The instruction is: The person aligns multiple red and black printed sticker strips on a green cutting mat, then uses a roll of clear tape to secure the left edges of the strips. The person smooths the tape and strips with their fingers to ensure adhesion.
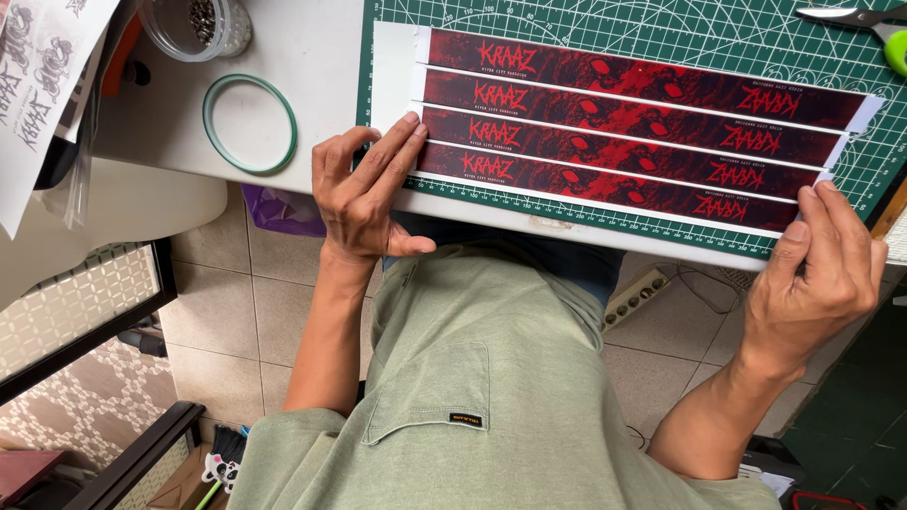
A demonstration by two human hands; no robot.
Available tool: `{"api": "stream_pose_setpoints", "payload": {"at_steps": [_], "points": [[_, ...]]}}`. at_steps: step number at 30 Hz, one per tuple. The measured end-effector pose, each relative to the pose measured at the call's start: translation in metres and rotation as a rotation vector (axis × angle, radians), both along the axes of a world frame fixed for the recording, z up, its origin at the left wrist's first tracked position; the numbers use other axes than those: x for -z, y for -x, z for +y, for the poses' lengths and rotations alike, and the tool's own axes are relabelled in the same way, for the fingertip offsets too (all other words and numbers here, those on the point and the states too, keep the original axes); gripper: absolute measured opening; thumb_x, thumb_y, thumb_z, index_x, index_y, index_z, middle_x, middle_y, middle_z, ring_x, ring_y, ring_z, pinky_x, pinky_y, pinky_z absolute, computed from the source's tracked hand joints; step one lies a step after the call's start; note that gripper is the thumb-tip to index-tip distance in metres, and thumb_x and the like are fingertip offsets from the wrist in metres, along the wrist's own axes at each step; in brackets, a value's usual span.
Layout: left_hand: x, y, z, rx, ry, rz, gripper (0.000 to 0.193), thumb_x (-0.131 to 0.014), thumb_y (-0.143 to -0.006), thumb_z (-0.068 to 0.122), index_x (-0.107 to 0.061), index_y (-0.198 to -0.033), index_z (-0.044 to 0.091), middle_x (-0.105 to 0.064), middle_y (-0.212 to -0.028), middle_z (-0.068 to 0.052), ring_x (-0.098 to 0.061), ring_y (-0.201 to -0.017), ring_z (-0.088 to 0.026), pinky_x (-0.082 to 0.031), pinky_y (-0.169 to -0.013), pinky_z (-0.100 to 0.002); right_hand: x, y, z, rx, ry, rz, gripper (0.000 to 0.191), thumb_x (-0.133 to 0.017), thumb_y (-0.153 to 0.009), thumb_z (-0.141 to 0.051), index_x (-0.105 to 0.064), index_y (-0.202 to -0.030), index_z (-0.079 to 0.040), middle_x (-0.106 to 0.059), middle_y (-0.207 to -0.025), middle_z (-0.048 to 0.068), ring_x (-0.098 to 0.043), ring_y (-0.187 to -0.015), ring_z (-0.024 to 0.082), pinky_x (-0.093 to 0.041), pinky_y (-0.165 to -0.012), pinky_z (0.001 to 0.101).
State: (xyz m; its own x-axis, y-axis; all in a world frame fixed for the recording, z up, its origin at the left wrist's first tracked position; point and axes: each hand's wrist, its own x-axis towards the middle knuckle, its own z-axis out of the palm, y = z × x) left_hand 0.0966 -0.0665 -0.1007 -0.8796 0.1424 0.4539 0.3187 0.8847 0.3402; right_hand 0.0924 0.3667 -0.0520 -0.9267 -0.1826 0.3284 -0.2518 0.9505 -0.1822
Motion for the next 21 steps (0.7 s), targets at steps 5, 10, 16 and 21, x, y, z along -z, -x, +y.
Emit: {"api": "stream_pose_setpoints", "payload": {"at_steps": [5,10,16,21], "points": [[0.000,0.000,0.000,0.001,-0.019,0.009,0.109,-0.013,-0.091,0.091,-0.078,-0.128,0.012,-0.075,-0.130,0.004,-0.061,-0.104,-0.023,-0.044,-0.095,-0.037,0.000,0.001,0.000,-0.004,0.042,0.018,0.038,-0.047,-0.119,-0.017,-0.077,-0.125,0.006,-0.075,-0.129,0.016,-0.070,-0.111,0.028,-0.052,-0.097,0.0378],[0.000,0.001,0.001,-0.011,-0.055,0.034,0.108,-0.013,-0.091,0.091,-0.078,-0.126,0.012,-0.076,-0.128,0.003,-0.063,-0.102,-0.023,-0.045,-0.094,-0.037,0.000,0.002,-0.003,0.009,0.057,0.033,0.043,-0.046,-0.124,-0.024,-0.076,-0.124,0.006,-0.075,-0.127,0.016,-0.070,-0.116,0.030,-0.054,-0.103,0.0388],[-0.002,-0.001,0.001,-0.008,-0.086,0.047,0.107,-0.016,-0.092,0.089,-0.077,-0.127,0.009,-0.075,-0.128,0.000,-0.063,-0.102,-0.024,-0.046,-0.092,-0.037,-0.006,0.003,-0.010,0.036,0.102,0.042,0.042,-0.048,-0.122,-0.025,-0.077,-0.124,0.006,-0.075,-0.127,0.017,-0.071,-0.115,0.031,-0.055,-0.101,0.0404],[-0.006,-0.003,0.002,-0.033,-0.133,0.023,0.107,-0.012,-0.095,0.087,-0.076,-0.130,0.009,-0.075,-0.129,-0.002,-0.063,-0.103,-0.024,-0.046,-0.094,-0.037,-0.014,0.000,-0.017,0.039,0.133,0.048,0.039,-0.050,-0.122,-0.024,-0.075,-0.123,0.006,-0.074,-0.127,0.018,-0.070,-0.117,0.032,-0.054,-0.102,0.0416]]}}
